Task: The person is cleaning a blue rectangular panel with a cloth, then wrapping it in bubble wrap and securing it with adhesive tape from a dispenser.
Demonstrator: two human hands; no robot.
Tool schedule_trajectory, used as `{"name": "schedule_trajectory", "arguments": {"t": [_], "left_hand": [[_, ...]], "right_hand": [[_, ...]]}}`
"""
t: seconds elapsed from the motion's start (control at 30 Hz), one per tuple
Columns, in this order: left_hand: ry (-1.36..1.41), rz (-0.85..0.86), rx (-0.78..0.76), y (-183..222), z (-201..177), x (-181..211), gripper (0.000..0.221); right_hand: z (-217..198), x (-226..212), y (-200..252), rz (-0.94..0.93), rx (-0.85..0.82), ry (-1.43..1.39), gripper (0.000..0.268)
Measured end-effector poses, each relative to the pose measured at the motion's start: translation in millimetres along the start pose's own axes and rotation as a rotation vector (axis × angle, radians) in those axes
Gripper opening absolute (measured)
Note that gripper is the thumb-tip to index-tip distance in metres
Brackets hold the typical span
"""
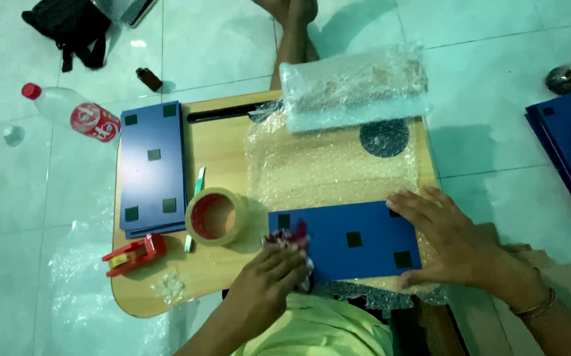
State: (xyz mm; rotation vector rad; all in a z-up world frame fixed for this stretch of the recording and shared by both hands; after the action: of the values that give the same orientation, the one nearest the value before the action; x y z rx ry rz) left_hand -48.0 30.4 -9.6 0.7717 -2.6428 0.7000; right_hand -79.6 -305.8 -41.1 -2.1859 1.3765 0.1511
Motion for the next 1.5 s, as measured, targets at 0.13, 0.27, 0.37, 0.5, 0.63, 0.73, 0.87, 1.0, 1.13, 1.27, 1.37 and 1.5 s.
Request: {"name": "schedule_trajectory", "arguments": {"t": [0.13, 0.27, 0.37, 0.5, 0.63, 0.73, 0.87, 1.0, 1.13, 1.27, 1.37, 1.5], "left_hand": [[0.318, -0.131, -0.171, -28.0, -42.8, 1.6, 0.044], [0.407, -0.359, -0.164, -46.9, -52.0, -9.8, 0.053], [0.236, -0.197, -0.016, -56.4, -36.8, -11.9, 0.056], [0.03, 0.055, 0.028, -59.5, -2.7, -4.0, 0.048], [0.042, 0.142, -0.035, -49.6, 23.4, -4.4, 0.047], [0.12, 0.111, -0.025, -54.0, 32.4, -2.9, 0.043], [0.115, 0.122, -0.056, -76.1, 42.7, 6.5, 0.054], [0.156, 0.151, -0.142, -95.3, 68.7, 13.7, 0.047], [0.191, 0.178, -0.195, -101.1, 82.5, 31.7, 0.052], [0.272, 0.21, -0.269, -95.1, 67.2, 36.6, 0.046], [0.328, 0.226, -0.279, -82.7, 50.2, 31.9, 0.043], [0.384, 0.159, -0.326, -61.1, 20.8, 21.4, 0.053]], "right_hand": [[-0.1, 4.1, 0.7, 0.007, -0.022, 0.024, 0.138], [-2.9, 2.5, 1.1, 0.01, 0.002, -0.036, 0.13], [-4.4, 1.4, -1.3, -0.025, 0.038, -0.058, 0.128], [-1.1, 4.3, 1.6, -0.007, 0.064, -0.112, 0.131], [0.2, 5.3, 3.0, -0.012, 0.053, -0.063, 0.132], [-2.3, 3.5, 1.6, -0.021, 0.082, -0.074, 0.132], [-1.0, 4.3, 2.2, 0.013, 0.067, -0.11, 0.132], [-1.9, 3.0, 2.0, 0.001, 0.07, -0.091, 0.13], [-2.3, 2.4, 2.8, 0.009, 0.034, -0.072, 0.132], [-5.9, 3.1, 1.7, 0.008, 0.029, -0.096, 0.133], [-1.3, 5.3, 5.1, -0.021, 0.045, -0.076, 0.132], [-4.7, 2.9, 1.2, 0.031, 0.025, -0.064, 0.139]]}}
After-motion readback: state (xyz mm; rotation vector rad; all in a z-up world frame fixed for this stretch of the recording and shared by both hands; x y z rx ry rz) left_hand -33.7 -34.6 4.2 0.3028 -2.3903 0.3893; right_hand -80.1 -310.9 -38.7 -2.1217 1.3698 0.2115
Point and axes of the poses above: each hand's wrist, its own y-axis away from the middle knuckle, its own z-axis out of the palm, x = y × z, the point moved 2 cm from there along -y, towards the middle knuckle, and after that the axes turned 13 degrees about x, right-handed, at the moved point
